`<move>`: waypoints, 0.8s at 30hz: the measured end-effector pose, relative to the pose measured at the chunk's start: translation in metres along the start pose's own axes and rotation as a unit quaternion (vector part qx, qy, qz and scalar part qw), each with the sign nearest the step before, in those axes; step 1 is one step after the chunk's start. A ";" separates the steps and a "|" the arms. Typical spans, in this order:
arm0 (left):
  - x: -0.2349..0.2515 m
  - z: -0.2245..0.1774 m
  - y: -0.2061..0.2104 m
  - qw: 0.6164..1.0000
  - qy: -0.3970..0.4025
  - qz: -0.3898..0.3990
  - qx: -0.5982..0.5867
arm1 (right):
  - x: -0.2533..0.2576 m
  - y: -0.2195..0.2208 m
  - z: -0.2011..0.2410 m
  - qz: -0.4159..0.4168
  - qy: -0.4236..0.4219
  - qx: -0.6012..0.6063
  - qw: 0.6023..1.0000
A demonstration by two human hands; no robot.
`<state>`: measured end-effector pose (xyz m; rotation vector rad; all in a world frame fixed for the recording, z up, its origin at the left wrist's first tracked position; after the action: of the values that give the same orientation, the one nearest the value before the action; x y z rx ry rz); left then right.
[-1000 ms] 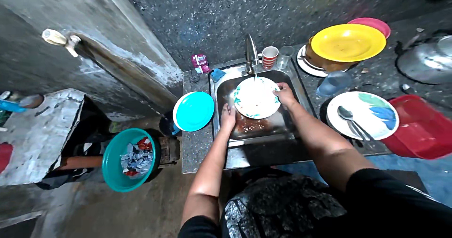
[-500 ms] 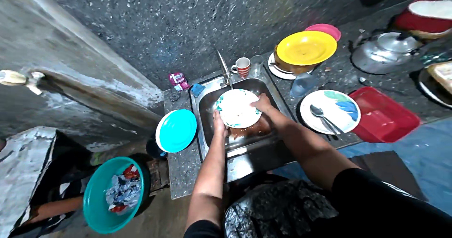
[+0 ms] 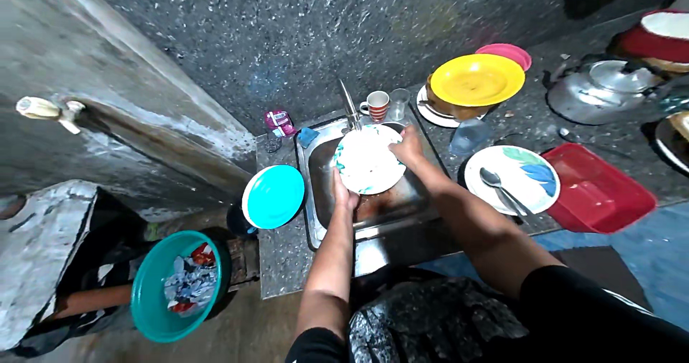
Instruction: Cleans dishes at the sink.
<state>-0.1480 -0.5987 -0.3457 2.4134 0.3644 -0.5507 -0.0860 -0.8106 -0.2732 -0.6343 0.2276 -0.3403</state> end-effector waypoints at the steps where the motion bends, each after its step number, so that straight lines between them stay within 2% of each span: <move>1: 0.001 -0.001 -0.002 1.000 0.009 0.005 0.003 | -0.001 0.002 -0.003 0.004 0.014 0.017 1.000; 5: 0.004 -0.009 -0.013 0.999 0.028 0.007 0.017 | -0.007 0.010 -0.007 0.010 0.023 0.051 0.998; 9: 0.006 -0.005 -0.033 1.000 -0.003 -0.026 0.015 | -0.012 0.020 -0.007 0.036 -0.021 0.067 0.997; 11: 0.004 -0.005 -0.038 0.997 0.017 -0.061 0.048 | -0.007 0.021 -0.004 0.034 -0.047 0.088 0.994; 15: -0.001 -0.011 -0.049 0.969 0.079 -0.153 0.176 | -0.005 0.002 0.007 -0.028 -0.166 0.075 0.983; 18: -0.001 -0.017 -0.056 0.950 0.096 -0.181 0.235 | -0.010 -0.015 0.011 -0.088 -0.246 0.029 0.965; 21: -0.002 -0.019 -0.056 0.944 0.104 -0.182 0.254 | -0.009 -0.014 0.003 -0.097 -0.248 0.017 0.964; 24: -0.004 -0.018 -0.049 0.953 0.098 -0.168 0.234 | -0.007 -0.006 -0.004 -0.051 -0.185 0.027 0.981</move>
<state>-0.1651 -0.5502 -0.3562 2.8951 0.8208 -0.5968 -0.0956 -0.8145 -0.2720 -0.6457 -0.1699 -0.3193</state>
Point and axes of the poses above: each hand's wrist, its own x-axis towards the middle knuckle, its own y-axis out of the palm, z = x × y, the point moved 2 cm from there along x, towards the middle knuckle, and after that the axes turned 7 degrees about -z, right-handed, at the moved point
